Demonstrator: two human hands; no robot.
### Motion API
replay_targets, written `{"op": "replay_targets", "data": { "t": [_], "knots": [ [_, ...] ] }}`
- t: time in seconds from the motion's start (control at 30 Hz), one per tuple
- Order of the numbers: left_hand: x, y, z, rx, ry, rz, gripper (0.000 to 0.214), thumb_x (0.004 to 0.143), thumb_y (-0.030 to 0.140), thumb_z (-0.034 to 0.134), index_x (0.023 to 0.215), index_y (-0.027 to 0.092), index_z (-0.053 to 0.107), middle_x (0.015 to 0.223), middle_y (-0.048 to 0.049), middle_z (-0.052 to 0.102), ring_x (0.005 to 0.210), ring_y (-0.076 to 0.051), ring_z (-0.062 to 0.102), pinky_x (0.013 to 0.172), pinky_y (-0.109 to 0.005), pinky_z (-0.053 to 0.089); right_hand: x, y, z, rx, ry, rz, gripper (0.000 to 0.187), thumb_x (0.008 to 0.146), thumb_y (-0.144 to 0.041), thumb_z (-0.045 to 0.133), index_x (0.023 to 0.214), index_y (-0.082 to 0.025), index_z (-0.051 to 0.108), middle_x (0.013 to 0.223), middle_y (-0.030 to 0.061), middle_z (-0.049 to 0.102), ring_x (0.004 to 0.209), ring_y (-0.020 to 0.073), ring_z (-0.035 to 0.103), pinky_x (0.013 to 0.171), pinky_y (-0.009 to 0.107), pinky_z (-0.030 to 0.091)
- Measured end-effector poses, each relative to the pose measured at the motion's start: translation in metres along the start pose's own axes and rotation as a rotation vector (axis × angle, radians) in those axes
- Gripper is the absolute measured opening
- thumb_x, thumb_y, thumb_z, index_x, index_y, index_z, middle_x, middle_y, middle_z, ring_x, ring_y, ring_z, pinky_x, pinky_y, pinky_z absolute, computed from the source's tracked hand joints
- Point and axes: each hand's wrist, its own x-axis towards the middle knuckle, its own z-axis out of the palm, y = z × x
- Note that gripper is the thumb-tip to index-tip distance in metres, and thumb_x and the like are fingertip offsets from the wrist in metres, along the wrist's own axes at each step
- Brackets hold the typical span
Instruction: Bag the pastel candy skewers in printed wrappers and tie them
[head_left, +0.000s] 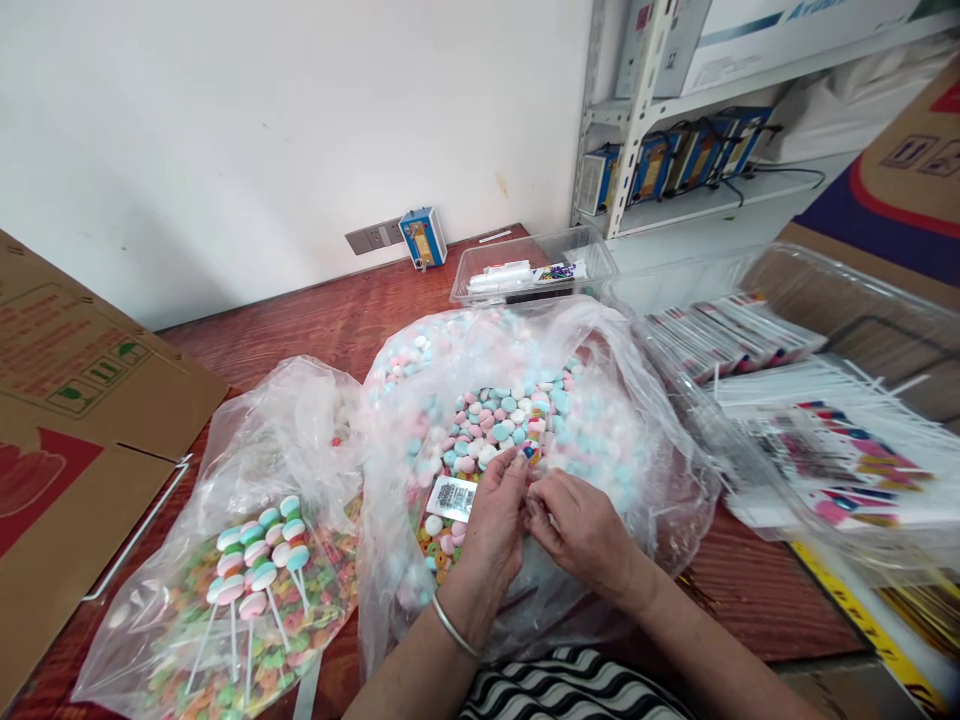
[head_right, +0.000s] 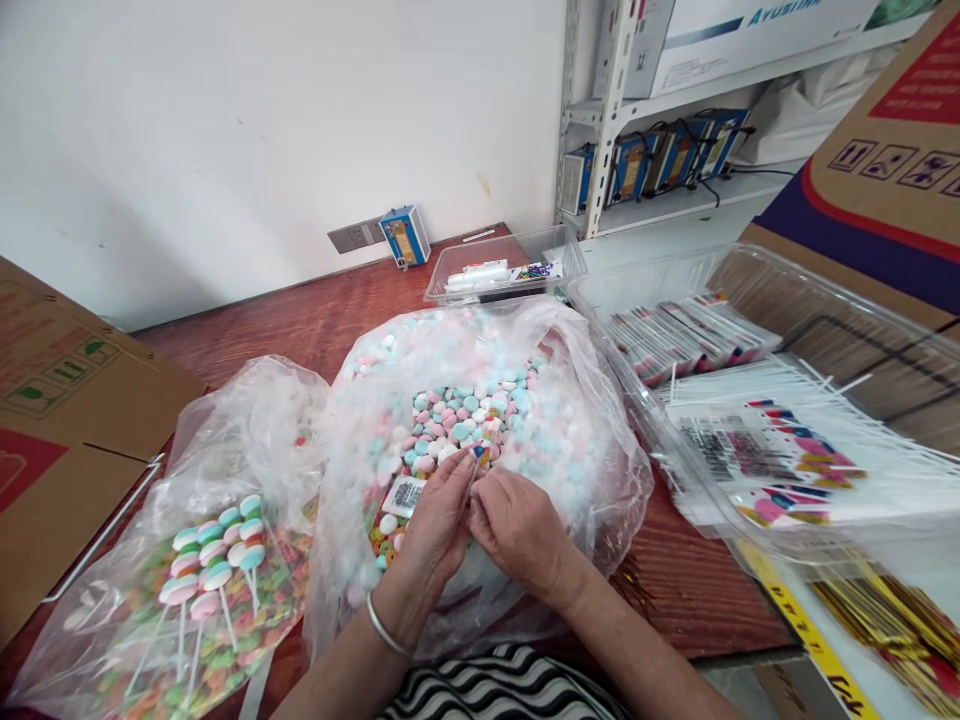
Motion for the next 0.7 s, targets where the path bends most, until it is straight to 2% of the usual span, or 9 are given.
{"op": "replay_targets", "data": {
  "t": [0.07,0.17,0.23,0.27,0.33,0.43,0.53,0.7],
  "knots": [
    [0.001,0.001,0.0,0.024,-0.022,0.022,0.053,0.071,0.038,0.078,0.114,0.017,0.057,0.07,0.0049,0.056,0.051,-0.005,0.045,0.044,-0.017,0.03,-0.003,-0.001,-0.001,0.044,0.008,0.053,0.02,0.094,-0.018,0.041,0.077,-0.021,0.051,0.069,0.001,0.056,0.063,0.0157,0.055,0.059,0.026,0.044],
    [0.0,-0.001,0.0,0.136,-0.055,0.058,0.049,0.076,0.04,0.073,0.116,0.018,0.056,0.063,0.0074,0.05,0.044,-0.005,0.039,0.04,-0.018,0.026,-0.004,0.001,-0.005,0.138,0.058,0.332,0.008,0.095,-0.023,0.048,0.096,-0.02,0.055,0.074,-0.0003,0.06,0.062,0.0143,0.058,0.055,0.024,0.044],
    [-0.001,-0.003,-0.001,0.191,-0.072,0.088,0.044,0.08,0.042,0.069,0.115,0.019,0.056,0.064,0.0069,0.05,0.045,-0.006,0.041,0.041,-0.018,0.028,-0.002,0.003,-0.007,0.146,0.057,0.487,0.018,0.094,-0.029,0.053,0.108,-0.019,0.054,0.079,-0.0003,0.063,0.062,0.0145,0.06,0.055,0.024,0.045],
    [-0.002,-0.005,-0.001,0.212,-0.075,0.101,0.043,0.081,0.042,0.068,0.115,0.019,0.056,0.064,0.0067,0.05,0.046,-0.006,0.042,0.041,-0.018,0.029,0.0,0.004,-0.008,0.125,0.046,0.519,0.022,0.093,-0.031,0.054,0.111,-0.019,0.054,0.081,0.0001,0.064,0.062,0.015,0.06,0.055,0.025,0.046],
    [-0.003,-0.008,-0.001,0.248,-0.079,0.122,0.041,0.083,0.041,0.066,0.116,0.019,0.055,0.065,0.0067,0.05,0.047,-0.006,0.042,0.042,-0.018,0.03,0.004,0.006,-0.008,0.047,0.029,0.51,0.021,0.093,-0.033,0.055,0.107,-0.019,0.055,0.086,0.002,0.065,0.065,0.0164,0.061,0.056,0.026,0.045],
    [-0.002,-0.011,0.0,0.302,-0.088,0.159,0.039,0.085,0.04,0.064,0.116,0.02,0.055,0.062,0.0067,0.05,0.047,-0.007,0.044,0.044,-0.018,0.033,0.008,0.008,-0.006,-0.133,0.015,0.394,0.012,0.095,-0.028,0.048,0.094,-0.019,0.057,0.085,0.0042,0.064,0.07,0.0186,0.061,0.058,0.028,0.042],
    [0.003,-0.009,0.0,0.356,-0.101,0.138,0.038,0.083,0.04,0.066,0.113,0.02,0.057,0.061,0.0057,0.053,0.047,-0.009,0.047,0.043,-0.019,0.035,0.007,0.01,-0.004,-0.271,-0.004,0.285,0.02,0.097,-0.021,0.041,0.082,-0.021,0.054,0.076,0.0039,0.061,0.066,0.0193,0.057,0.059,0.029,0.039],
    [0.015,0.0,-0.001,0.47,-0.153,0.096,0.048,0.078,0.039,0.069,0.121,0.024,0.055,0.062,0.0051,0.056,0.045,-0.012,0.055,0.04,-0.02,0.038,0.002,0.02,-0.002,-0.169,-0.01,0.214,0.02,0.097,-0.018,0.038,0.083,-0.02,0.051,0.077,0.0043,0.059,0.068,0.0197,0.057,0.062,0.03,0.041]
  ]
}}
